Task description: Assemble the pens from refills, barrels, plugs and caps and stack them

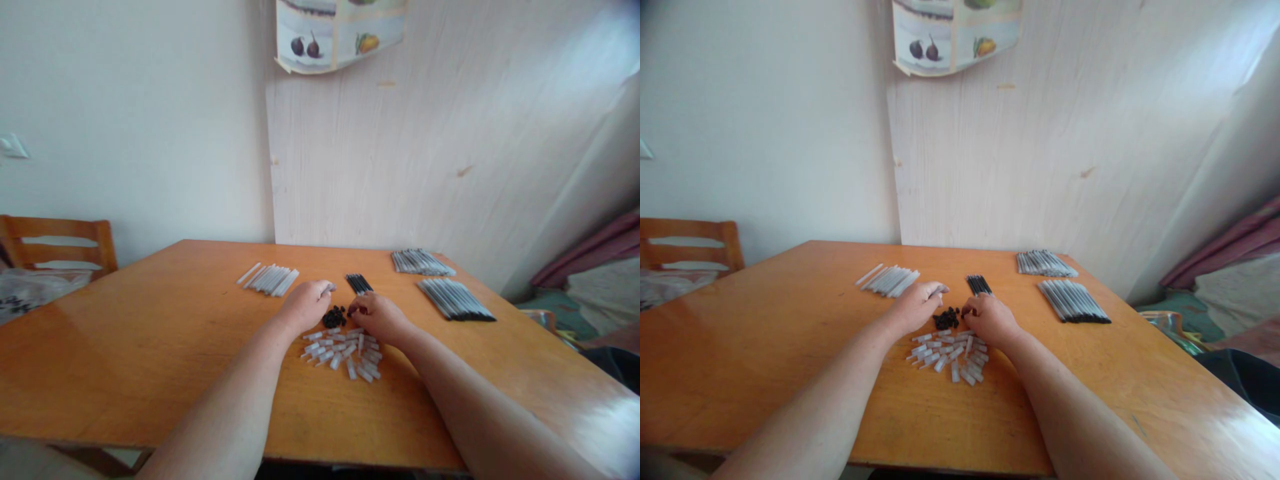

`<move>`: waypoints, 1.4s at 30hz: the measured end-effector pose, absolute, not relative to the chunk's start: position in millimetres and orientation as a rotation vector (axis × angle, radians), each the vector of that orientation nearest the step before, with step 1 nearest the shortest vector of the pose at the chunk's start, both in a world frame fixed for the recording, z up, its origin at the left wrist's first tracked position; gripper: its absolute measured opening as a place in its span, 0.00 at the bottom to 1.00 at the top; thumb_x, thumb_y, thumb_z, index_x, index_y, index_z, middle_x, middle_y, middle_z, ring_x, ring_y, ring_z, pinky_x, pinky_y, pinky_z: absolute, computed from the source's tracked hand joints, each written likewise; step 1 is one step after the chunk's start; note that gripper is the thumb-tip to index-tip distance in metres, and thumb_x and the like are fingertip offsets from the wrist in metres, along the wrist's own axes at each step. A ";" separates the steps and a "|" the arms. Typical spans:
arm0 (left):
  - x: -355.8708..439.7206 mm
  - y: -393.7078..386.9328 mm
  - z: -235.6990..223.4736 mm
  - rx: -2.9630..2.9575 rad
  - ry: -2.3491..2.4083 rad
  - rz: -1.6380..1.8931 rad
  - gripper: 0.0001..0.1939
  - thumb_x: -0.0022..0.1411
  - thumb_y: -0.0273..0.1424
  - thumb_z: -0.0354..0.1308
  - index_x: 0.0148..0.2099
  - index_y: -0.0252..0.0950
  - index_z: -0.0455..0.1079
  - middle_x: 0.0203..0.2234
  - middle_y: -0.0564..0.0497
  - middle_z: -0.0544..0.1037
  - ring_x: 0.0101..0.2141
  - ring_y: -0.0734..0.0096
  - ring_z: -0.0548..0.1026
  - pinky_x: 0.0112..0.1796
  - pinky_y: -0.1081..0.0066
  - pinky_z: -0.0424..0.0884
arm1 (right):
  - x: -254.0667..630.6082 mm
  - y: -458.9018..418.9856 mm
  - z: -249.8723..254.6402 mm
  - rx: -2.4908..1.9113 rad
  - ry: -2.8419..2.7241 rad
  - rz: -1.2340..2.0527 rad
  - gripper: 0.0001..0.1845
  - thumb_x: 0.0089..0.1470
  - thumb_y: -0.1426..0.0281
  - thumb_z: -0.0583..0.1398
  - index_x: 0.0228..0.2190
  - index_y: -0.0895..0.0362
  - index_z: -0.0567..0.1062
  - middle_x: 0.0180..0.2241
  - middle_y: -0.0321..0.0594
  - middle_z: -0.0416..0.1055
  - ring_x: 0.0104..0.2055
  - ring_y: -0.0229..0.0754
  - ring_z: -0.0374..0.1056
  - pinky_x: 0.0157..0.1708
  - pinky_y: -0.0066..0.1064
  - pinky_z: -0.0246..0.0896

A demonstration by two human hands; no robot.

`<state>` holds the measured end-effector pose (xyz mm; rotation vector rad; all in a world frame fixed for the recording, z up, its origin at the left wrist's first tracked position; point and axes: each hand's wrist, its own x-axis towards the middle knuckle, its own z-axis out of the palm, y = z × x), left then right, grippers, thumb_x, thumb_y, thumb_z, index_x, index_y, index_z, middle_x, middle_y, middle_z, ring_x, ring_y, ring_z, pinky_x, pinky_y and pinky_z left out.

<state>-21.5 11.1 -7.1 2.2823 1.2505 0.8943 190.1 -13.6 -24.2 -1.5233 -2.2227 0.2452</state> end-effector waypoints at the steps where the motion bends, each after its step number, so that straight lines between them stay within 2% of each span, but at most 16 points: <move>1: -21.5 11.5 -7.8 2.289 1.241 0.900 0.17 0.61 0.29 0.49 0.49 0.38 0.74 0.46 0.46 0.79 0.48 0.65 0.75 0.49 0.67 0.67 | 190.1 -13.7 -24.5 -1.541 -2.208 0.246 0.12 0.50 0.72 0.57 0.33 0.53 0.80 0.34 0.41 0.75 0.36 0.41 0.68 0.35 0.28 0.59; 12: -20.6 7.9 -4.9 2.372 1.207 0.878 0.17 0.64 0.32 0.47 0.49 0.37 0.74 0.46 0.45 0.79 0.47 0.64 0.75 0.48 0.66 0.67 | 190.4 -12.7 -24.0 -1.473 -2.021 0.380 0.05 0.47 0.72 0.58 0.26 0.56 0.76 0.26 0.38 0.74 0.30 0.40 0.67 0.30 0.29 0.57; 17: -16.5 0.0 1.2 2.435 1.208 0.833 0.16 0.63 0.31 0.49 0.48 0.38 0.75 0.44 0.46 0.80 0.46 0.63 0.76 0.47 0.67 0.68 | 187.0 -21.8 -11.2 -1.321 -1.723 0.702 0.03 0.47 0.69 0.60 0.27 0.55 0.72 0.23 0.34 0.70 0.24 0.37 0.64 0.25 0.28 0.57; 22: -12.7 -2.7 0.6 2.482 1.152 0.805 0.17 0.63 0.30 0.48 0.48 0.39 0.75 0.43 0.47 0.80 0.44 0.65 0.76 0.45 0.68 0.68 | 179.5 -34.4 4.1 -1.086 -1.535 0.912 0.07 0.46 0.67 0.62 0.28 0.56 0.71 0.24 0.32 0.67 0.25 0.34 0.61 0.26 0.27 0.58; 29: -12.1 -5.6 2.8 2.524 1.135 0.741 0.17 0.63 0.28 0.48 0.48 0.39 0.74 0.43 0.48 0.80 0.43 0.67 0.76 0.43 0.70 0.69 | 176.2 -35.7 2.8 -1.060 -1.534 0.893 0.08 0.47 0.65 0.63 0.30 0.56 0.72 0.24 0.33 0.67 0.25 0.34 0.61 0.27 0.28 0.56; 35: -10.8 -10.3 7.2 2.556 1.142 0.706 0.16 0.62 0.28 0.47 0.45 0.38 0.75 0.39 0.48 0.81 0.38 0.67 0.77 0.37 0.72 0.68 | 177.9 -31.2 -4.0 -1.089 -1.617 0.831 0.07 0.49 0.66 0.61 0.31 0.56 0.73 0.25 0.33 0.68 0.26 0.35 0.61 0.26 0.27 0.57; 42: -9.9 -10.1 5.2 2.552 1.148 0.689 0.14 0.63 0.29 0.47 0.42 0.38 0.75 0.36 0.48 0.80 0.36 0.68 0.76 0.35 0.73 0.66 | 177.1 -33.0 -3.4 -1.092 -1.662 0.783 0.07 0.50 0.66 0.60 0.30 0.56 0.73 0.25 0.34 0.68 0.27 0.35 0.62 0.28 0.27 0.57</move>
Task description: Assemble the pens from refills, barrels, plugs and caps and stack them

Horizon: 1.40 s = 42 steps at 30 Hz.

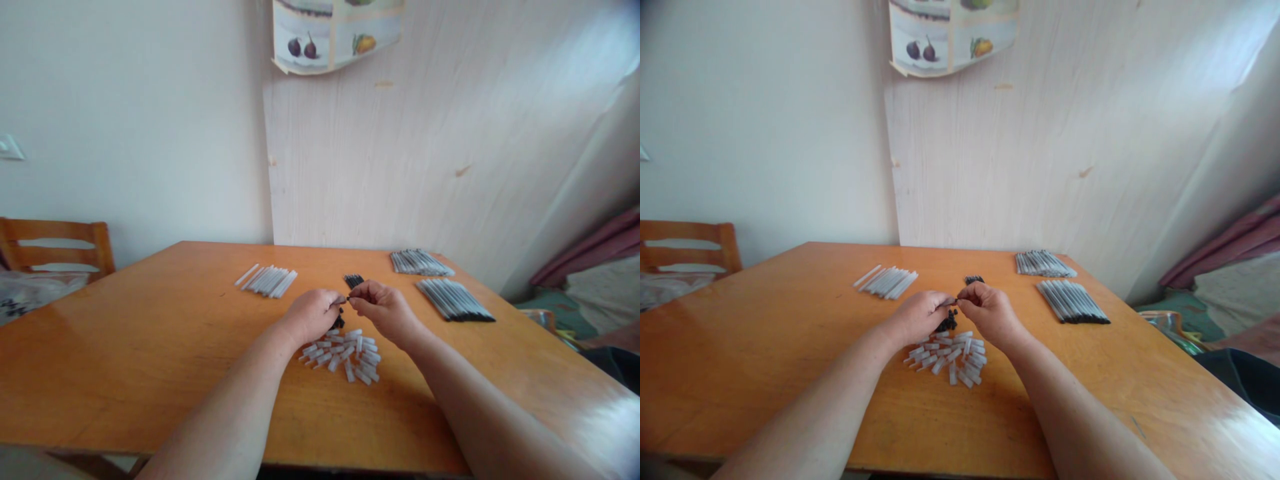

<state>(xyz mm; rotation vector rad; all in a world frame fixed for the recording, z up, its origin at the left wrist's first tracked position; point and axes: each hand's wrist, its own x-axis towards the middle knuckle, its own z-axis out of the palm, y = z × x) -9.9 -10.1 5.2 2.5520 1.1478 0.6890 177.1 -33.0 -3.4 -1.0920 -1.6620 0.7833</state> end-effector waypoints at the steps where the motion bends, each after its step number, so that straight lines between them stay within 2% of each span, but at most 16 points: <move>1: -9.8 -9.9 4.6 2.556 1.145 0.686 0.14 0.63 0.29 0.47 0.42 0.38 0.74 0.36 0.48 0.80 0.36 0.68 0.76 0.35 0.73 0.66 | 177.0 -33.1 -3.4 -1.087 -1.666 0.782 0.06 0.50 0.66 0.60 0.30 0.56 0.73 0.25 0.34 0.68 0.27 0.35 0.62 0.28 0.27 0.57; 22: -8.8 -12.5 7.3 2.597 1.196 0.593 0.11 0.62 0.30 0.49 0.36 0.38 0.73 0.32 0.49 0.80 0.32 0.69 0.75 0.30 0.74 0.63 | 172.7 -37.7 0.4 -1.128 -1.711 0.750 0.06 0.49 0.68 0.60 0.30 0.57 0.74 0.25 0.34 0.70 0.27 0.35 0.63 0.28 0.27 0.57; 27: -8.3 -13.3 8.2 2.593 1.197 0.610 0.12 0.63 0.30 0.48 0.37 0.38 0.73 0.33 0.48 0.80 0.34 0.69 0.76 0.31 0.74 0.64 | 173.9 -35.0 -1.7 -1.077 -1.657 0.851 0.10 0.48 0.67 0.61 0.34 0.57 0.72 0.27 0.35 0.70 0.29 0.35 0.64 0.28 0.27 0.58; 32: -7.8 -15.2 10.2 2.610 1.234 0.578 0.12 0.62 0.29 0.48 0.37 0.38 0.74 0.33 0.48 0.80 0.33 0.68 0.76 0.31 0.73 0.65 | 176.9 -33.9 -3.0 -1.115 -1.732 0.806 0.07 0.50 0.67 0.59 0.33 0.56 0.73 0.25 0.34 0.68 0.27 0.35 0.62 0.28 0.27 0.58; 42: -7.9 -15.1 8.3 2.686 1.284 0.546 0.12 0.63 0.30 0.47 0.39 0.39 0.74 0.34 0.48 0.80 0.35 0.66 0.76 0.33 0.72 0.66 | 178.2 -37.0 1.4 -1.191 -1.789 0.789 0.09 0.53 0.64 0.59 0.32 0.57 0.74 0.25 0.35 0.69 0.26 0.35 0.64 0.26 0.27 0.60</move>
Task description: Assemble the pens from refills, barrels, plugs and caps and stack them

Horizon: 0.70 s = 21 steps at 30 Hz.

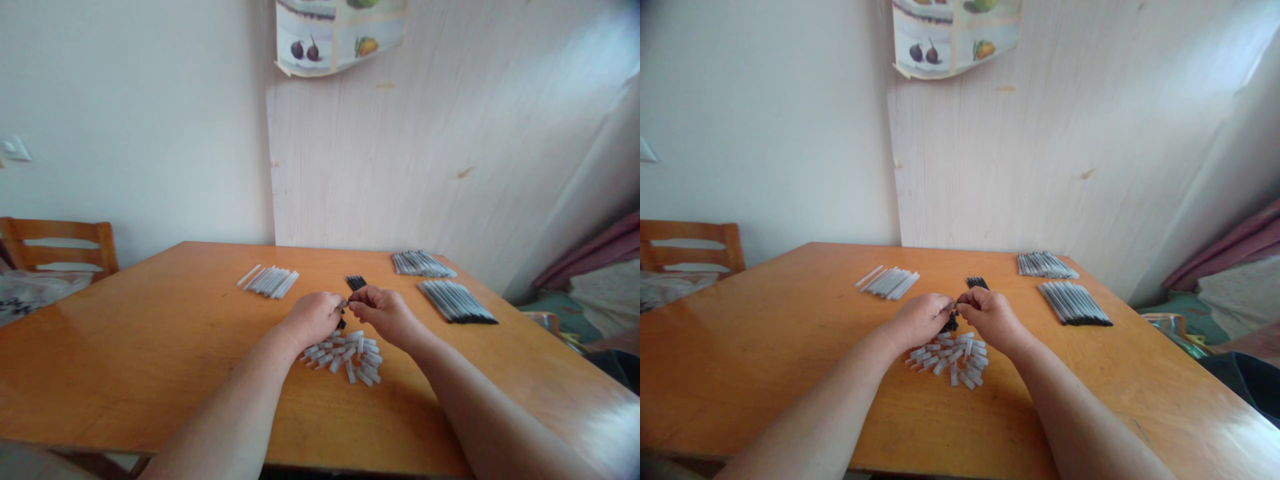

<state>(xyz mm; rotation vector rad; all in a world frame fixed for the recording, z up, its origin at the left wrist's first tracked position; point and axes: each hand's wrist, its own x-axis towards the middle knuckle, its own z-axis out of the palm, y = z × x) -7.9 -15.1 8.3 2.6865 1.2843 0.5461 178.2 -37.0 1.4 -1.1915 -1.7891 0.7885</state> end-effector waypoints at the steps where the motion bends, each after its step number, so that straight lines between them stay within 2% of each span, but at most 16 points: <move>1: -7.9 -14.9 7.8 2.699 1.281 0.544 0.12 0.63 0.30 0.47 0.39 0.39 0.74 0.34 0.48 0.79 0.35 0.65 0.76 0.33 0.71 0.66 | 178.5 -37.9 2.1 -1.196 -1.798 0.786 0.10 0.53 0.63 0.59 0.32 0.58 0.73 0.25 0.35 0.70 0.26 0.35 0.64 0.26 0.27 0.60; 8: -6.2 -16.3 7.7 2.720 1.289 0.532 0.13 0.64 0.32 0.47 0.40 0.39 0.73 0.32 0.47 0.79 0.35 0.64 0.76 0.33 0.70 0.66 | 175.9 -40.2 1.3 -1.269 -1.859 0.636 0.19 0.59 0.56 0.54 0.26 0.57 0.71 0.23 0.38 0.71 0.24 0.36 0.64 0.24 0.27 0.57; 14: -4.6 -19.6 12.5 2.711 1.291 0.523 0.14 0.65 0.33 0.46 0.39 0.38 0.74 0.32 0.46 0.79 0.35 0.64 0.77 0.34 0.70 0.67 | 174.6 -34.7 -5.7 -1.279 -1.868 0.574 0.26 0.62 0.52 0.48 0.22 0.56 0.68 0.19 0.36 0.67 0.22 0.36 0.63 0.24 0.27 0.55; 17: -5.3 -19.7 15.0 2.700 1.294 0.543 0.14 0.65 0.31 0.46 0.40 0.38 0.74 0.35 0.46 0.79 0.37 0.64 0.76 0.35 0.70 0.68 | 176.2 -34.0 -6.0 -1.259 -1.831 0.603 0.26 0.62 0.51 0.47 0.24 0.56 0.68 0.21 0.37 0.68 0.23 0.36 0.64 0.24 0.27 0.57; 21: -6.9 -18.5 15.2 2.678 1.317 0.561 0.13 0.64 0.30 0.46 0.41 0.38 0.73 0.36 0.46 0.79 0.37 0.64 0.76 0.36 0.70 0.68 | 176.3 -37.5 -1.7 -1.167 -1.810 0.631 0.18 0.62 0.56 0.50 0.32 0.56 0.68 0.27 0.38 0.70 0.28 0.37 0.66 0.28 0.28 0.59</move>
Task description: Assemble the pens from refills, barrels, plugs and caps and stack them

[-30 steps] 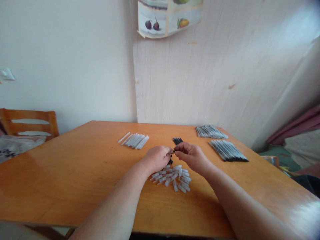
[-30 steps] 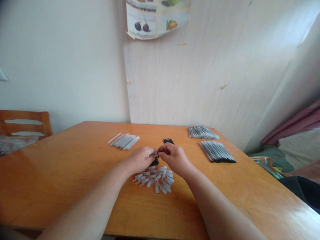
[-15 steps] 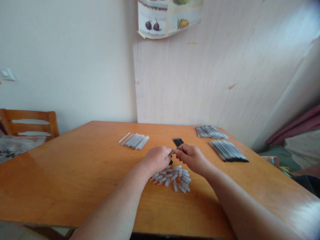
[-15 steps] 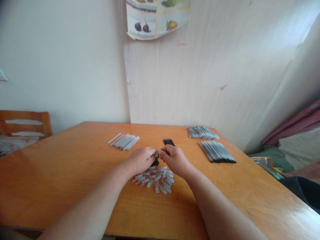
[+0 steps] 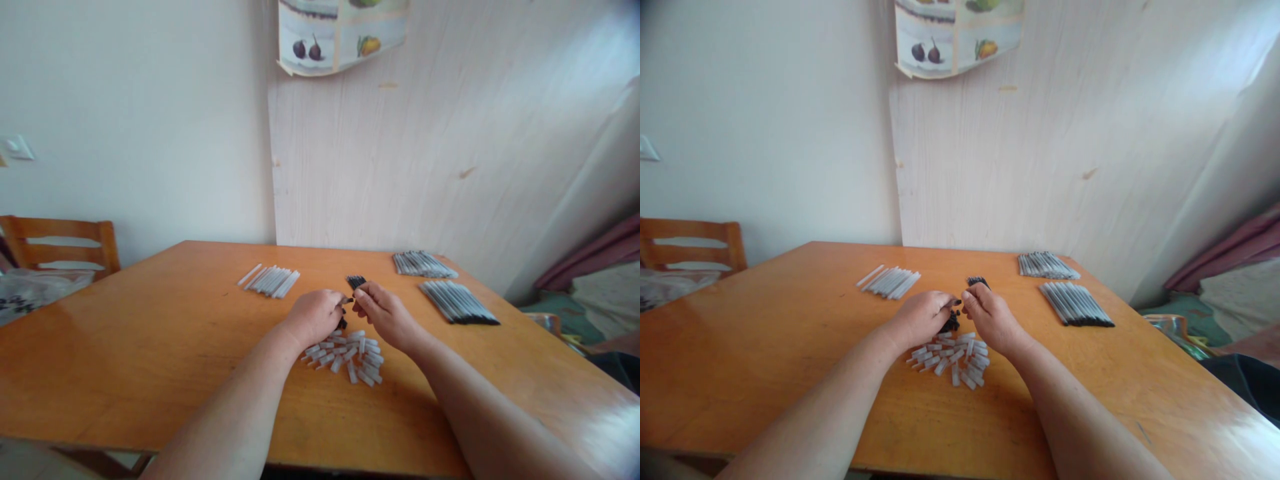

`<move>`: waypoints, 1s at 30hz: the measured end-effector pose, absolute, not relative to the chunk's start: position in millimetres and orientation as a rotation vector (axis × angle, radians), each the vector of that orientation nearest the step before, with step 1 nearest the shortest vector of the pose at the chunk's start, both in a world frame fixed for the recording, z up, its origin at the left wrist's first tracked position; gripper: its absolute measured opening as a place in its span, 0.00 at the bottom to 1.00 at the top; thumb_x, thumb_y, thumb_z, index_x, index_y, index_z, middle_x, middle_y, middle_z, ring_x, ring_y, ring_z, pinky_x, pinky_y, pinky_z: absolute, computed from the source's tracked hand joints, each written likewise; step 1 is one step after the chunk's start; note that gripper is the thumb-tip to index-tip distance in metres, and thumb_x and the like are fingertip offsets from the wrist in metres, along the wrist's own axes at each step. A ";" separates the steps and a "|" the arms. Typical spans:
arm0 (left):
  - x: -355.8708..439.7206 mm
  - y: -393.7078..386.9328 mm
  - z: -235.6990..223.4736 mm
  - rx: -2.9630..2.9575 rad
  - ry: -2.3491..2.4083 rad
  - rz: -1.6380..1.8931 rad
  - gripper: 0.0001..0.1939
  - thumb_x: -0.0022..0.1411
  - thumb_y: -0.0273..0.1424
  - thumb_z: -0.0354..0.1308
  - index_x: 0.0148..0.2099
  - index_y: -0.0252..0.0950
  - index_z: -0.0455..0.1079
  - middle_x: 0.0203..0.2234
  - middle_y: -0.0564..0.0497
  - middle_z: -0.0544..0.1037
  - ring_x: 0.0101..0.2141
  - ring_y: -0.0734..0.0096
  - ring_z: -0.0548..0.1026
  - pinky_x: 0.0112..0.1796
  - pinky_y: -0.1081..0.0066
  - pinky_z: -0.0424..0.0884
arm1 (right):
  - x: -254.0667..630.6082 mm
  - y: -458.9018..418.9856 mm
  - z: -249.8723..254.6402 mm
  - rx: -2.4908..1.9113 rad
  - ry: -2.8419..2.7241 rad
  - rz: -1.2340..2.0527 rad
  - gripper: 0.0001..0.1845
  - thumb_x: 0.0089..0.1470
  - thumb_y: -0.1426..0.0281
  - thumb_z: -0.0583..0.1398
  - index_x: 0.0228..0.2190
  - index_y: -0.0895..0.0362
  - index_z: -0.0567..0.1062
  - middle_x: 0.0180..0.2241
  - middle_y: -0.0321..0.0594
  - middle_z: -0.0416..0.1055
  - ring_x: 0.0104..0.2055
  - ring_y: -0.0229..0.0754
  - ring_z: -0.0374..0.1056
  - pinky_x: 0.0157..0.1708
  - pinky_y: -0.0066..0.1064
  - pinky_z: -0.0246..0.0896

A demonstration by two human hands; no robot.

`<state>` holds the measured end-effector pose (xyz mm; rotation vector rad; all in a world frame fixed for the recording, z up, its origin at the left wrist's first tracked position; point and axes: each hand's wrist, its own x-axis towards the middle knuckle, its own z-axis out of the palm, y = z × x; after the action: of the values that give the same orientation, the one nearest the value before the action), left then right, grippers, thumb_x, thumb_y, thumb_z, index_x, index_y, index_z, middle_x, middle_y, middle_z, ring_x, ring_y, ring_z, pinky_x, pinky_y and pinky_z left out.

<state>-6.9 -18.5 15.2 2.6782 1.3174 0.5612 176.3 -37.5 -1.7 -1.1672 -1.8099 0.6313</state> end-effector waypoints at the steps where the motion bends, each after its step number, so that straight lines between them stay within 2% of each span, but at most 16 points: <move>1: -7.2 -18.1 14.8 2.675 1.319 0.566 0.13 0.63 0.30 0.47 0.40 0.38 0.73 0.36 0.47 0.80 0.38 0.64 0.76 0.37 0.70 0.68 | 175.8 -38.5 -0.6 -1.152 -1.825 0.623 0.16 0.61 0.57 0.52 0.33 0.56 0.69 0.27 0.37 0.70 0.29 0.37 0.66 0.29 0.28 0.59; 6: -6.7 -18.2 12.8 2.693 1.323 0.551 0.12 0.62 0.29 0.47 0.39 0.39 0.73 0.34 0.47 0.79 0.36 0.64 0.76 0.35 0.70 0.68 | 173.7 -40.6 0.6 -1.173 -1.878 0.533 0.12 0.59 0.61 0.54 0.31 0.56 0.69 0.26 0.36 0.70 0.29 0.37 0.64 0.29 0.28 0.58; 12: -3.0 -20.5 10.7 2.705 1.323 0.505 0.13 0.64 0.31 0.47 0.38 0.38 0.73 0.32 0.46 0.79 0.35 0.64 0.76 0.33 0.70 0.67 | 174.4 -38.0 -3.3 -1.262 -1.902 0.508 0.21 0.61 0.56 0.51 0.24 0.56 0.68 0.19 0.35 0.67 0.22 0.36 0.62 0.23 0.27 0.54; 18: -3.2 -20.6 11.4 2.705 1.288 0.540 0.14 0.65 0.33 0.46 0.40 0.39 0.74 0.32 0.46 0.79 0.34 0.64 0.76 0.34 0.70 0.67 | 175.3 -35.9 -5.1 -1.284 -1.835 0.592 0.26 0.62 0.52 0.48 0.22 0.56 0.67 0.17 0.35 0.65 0.20 0.36 0.61 0.23 0.27 0.54; 20: -4.4 -19.4 11.9 2.704 1.286 0.559 0.14 0.65 0.32 0.46 0.40 0.39 0.74 0.33 0.47 0.79 0.35 0.64 0.76 0.34 0.70 0.67 | 175.9 -36.5 -3.8 -1.258 -1.816 0.590 0.25 0.62 0.53 0.48 0.24 0.56 0.68 0.19 0.36 0.67 0.22 0.36 0.62 0.24 0.27 0.55; 25: -7.1 -16.3 11.4 2.697 1.308 0.601 0.12 0.64 0.30 0.47 0.38 0.38 0.73 0.34 0.47 0.79 0.36 0.64 0.76 0.34 0.71 0.66 | 176.4 -40.9 2.0 -1.157 -1.873 0.540 0.12 0.59 0.60 0.55 0.33 0.56 0.71 0.26 0.36 0.69 0.29 0.37 0.65 0.29 0.27 0.57; 30: -6.3 -17.1 10.5 2.694 1.278 0.606 0.11 0.63 0.30 0.47 0.38 0.38 0.72 0.34 0.47 0.79 0.36 0.64 0.76 0.34 0.70 0.66 | 175.6 -43.2 3.1 -1.201 -1.898 0.510 0.13 0.60 0.61 0.54 0.30 0.57 0.70 0.25 0.35 0.68 0.27 0.36 0.63 0.27 0.28 0.55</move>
<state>-6.3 -17.1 10.5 2.6937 1.2780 0.6061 175.6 -43.2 3.1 -1.2006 -1.8975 0.5096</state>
